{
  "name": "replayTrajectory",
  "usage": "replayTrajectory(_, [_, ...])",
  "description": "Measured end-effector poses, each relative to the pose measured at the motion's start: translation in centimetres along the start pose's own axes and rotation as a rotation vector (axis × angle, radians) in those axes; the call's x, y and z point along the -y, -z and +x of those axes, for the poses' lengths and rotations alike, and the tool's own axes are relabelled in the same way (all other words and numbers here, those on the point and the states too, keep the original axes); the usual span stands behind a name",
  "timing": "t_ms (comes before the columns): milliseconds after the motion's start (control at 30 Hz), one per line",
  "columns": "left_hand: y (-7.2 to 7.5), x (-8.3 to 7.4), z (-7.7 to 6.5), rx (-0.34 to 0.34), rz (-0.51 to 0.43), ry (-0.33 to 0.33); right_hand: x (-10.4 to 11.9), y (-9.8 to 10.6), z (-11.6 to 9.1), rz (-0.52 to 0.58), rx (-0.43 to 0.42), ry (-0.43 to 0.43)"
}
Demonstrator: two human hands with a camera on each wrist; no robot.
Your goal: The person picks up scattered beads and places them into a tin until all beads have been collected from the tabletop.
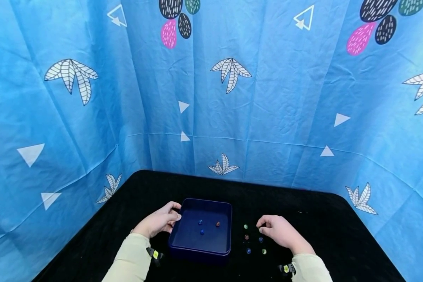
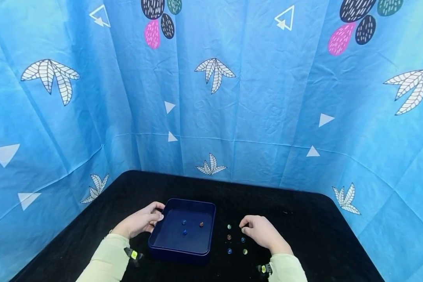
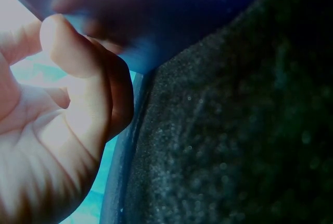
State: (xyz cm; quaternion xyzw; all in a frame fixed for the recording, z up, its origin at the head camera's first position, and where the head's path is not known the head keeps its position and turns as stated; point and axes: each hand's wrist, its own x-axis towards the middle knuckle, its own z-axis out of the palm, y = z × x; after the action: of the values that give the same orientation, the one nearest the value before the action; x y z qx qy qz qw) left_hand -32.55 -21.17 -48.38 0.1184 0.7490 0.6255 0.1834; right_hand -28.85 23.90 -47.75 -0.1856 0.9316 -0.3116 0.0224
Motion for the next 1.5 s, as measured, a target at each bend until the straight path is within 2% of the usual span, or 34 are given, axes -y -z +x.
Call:
replayTrajectory(267, [0.0, -0.1, 0.1, 0.009, 0.004, -0.006, 0.9, 0.5, 0.6, -0.052, -0.070, 0.052])
replayTrajectory(767, [-0.1, -0.1, -0.1, 0.026, -0.015, -0.006, 4.0, 0.8, 1.8, -0.076, -0.108, 0.107])
replayTrajectory(1067, [-0.1, -0.3, -0.2, 0.035, -0.009, -0.013, 7.1, 0.7, 3.4, -0.087, -0.114, 0.130])
replayTrajectory(1500, [-0.1, -0.1, -0.1, 0.019, -0.006, -0.006, 12.1, -0.3, 6.1, -0.175, -0.079, 0.194])
